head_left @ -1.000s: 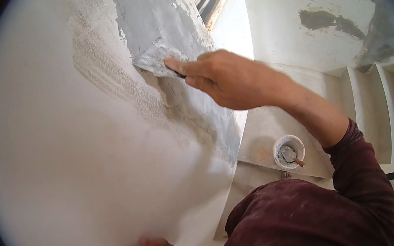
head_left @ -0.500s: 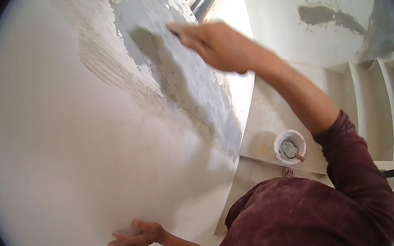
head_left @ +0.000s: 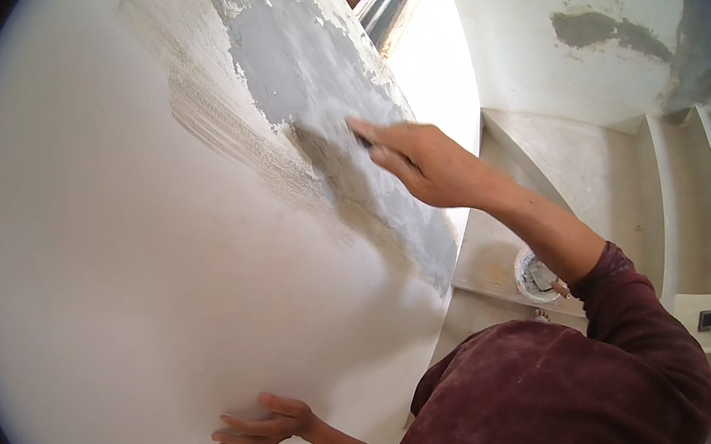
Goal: The person applies plaster to a wall using a trowel, smoothing the surface in broad strokes. They repeatedly scoop plaster from a bucket and spread it across the wall area.
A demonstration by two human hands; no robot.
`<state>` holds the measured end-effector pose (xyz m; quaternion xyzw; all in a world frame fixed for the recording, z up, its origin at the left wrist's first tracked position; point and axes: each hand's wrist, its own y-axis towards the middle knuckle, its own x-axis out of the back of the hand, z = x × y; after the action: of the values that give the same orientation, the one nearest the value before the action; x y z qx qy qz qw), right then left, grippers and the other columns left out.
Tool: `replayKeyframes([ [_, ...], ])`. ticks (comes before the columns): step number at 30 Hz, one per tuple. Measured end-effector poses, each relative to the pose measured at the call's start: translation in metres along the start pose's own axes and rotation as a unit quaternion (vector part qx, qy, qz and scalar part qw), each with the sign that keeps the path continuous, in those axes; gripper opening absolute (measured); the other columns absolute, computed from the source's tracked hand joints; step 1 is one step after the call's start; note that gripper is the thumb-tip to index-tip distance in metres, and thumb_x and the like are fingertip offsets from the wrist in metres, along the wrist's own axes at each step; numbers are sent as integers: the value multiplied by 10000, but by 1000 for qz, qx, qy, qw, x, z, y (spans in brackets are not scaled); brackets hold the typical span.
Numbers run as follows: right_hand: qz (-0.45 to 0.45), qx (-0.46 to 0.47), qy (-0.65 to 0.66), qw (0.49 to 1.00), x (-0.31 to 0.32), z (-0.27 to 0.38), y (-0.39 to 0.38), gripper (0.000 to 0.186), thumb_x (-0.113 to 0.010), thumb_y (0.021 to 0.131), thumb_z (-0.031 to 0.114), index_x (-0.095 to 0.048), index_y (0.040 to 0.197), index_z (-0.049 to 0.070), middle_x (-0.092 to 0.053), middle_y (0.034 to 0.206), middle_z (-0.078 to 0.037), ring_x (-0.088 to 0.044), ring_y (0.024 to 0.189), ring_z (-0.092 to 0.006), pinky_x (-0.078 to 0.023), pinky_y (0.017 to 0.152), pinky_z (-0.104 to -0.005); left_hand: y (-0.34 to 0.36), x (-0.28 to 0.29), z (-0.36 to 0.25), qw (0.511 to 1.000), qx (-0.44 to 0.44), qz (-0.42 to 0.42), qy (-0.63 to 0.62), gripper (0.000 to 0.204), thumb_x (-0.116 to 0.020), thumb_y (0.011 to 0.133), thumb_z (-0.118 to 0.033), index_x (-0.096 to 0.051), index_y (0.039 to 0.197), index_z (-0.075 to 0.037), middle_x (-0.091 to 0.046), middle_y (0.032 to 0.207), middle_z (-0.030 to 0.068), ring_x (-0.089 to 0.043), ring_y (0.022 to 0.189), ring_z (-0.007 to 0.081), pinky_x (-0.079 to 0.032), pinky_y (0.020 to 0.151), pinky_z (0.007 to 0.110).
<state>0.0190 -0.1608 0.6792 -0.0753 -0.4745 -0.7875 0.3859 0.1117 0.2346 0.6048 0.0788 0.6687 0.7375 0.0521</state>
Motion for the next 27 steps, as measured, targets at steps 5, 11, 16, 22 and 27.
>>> replayKeyframes([
  [5, -152, 6, -28, 988, -53, 5, 37, 532, -547, 948, 149, -378, 1452, 128, -451, 765, -87, -478, 630, -218, -459, 605, -322, -4, 1, 3, 1000, -5, 4, 1, 575, -406, 969, -430, -422, 1393, -41, -250, 1538, 162, -137, 1458, 318, -10, 1159, 486],
  [11, -135, 2, -97, 986, -99, -8, 12, 590, -582, 925, 159, -349, 1467, 144, -451, 761, -70, -441, 526, -210, -426, 479, -323, -4, 1, 7, 999, 4, -4, -37, 572, -402, 967, -421, -421, 1393, -41, -248, 1539, 161, -132, 1458, 320, -3, 1159, 482],
  [16, 9, -46, -122, 991, -70, -15, -30, 548, -558, 934, 156, -379, 1452, 163, -497, 779, -98, -529, 621, -237, -479, 577, -369, -2, 1, 5, 1000, 3, 1, -31, 563, -416, 959, -400, -420, 1396, -44, -243, 1542, 160, -123, 1461, 318, 1, 1158, 478],
  [22, 38, -63, -169, 983, 27, 21, 26, 445, -458, 984, 184, -426, 1428, 170, -578, 794, -137, -585, 733, -235, -488, 682, -396, -3, 2, 7, 1000, -1, 8, -27, 558, -437, 953, -390, -425, 1394, -50, -240, 1543, 157, -119, 1463, 311, 5, 1157, 479],
  [27, 49, -9, -138, 989, 42, 41, 87, 372, -451, 995, 188, -526, 1342, 76, -600, 686, -193, -523, 547, -263, -472, 633, -385, -7, 0, 6, 999, 10, -9, -49, 547, -445, 962, -413, -446, 1392, -75, -286, 1524, 154, -151, 1456, 297, -4, 1151, 495],
])
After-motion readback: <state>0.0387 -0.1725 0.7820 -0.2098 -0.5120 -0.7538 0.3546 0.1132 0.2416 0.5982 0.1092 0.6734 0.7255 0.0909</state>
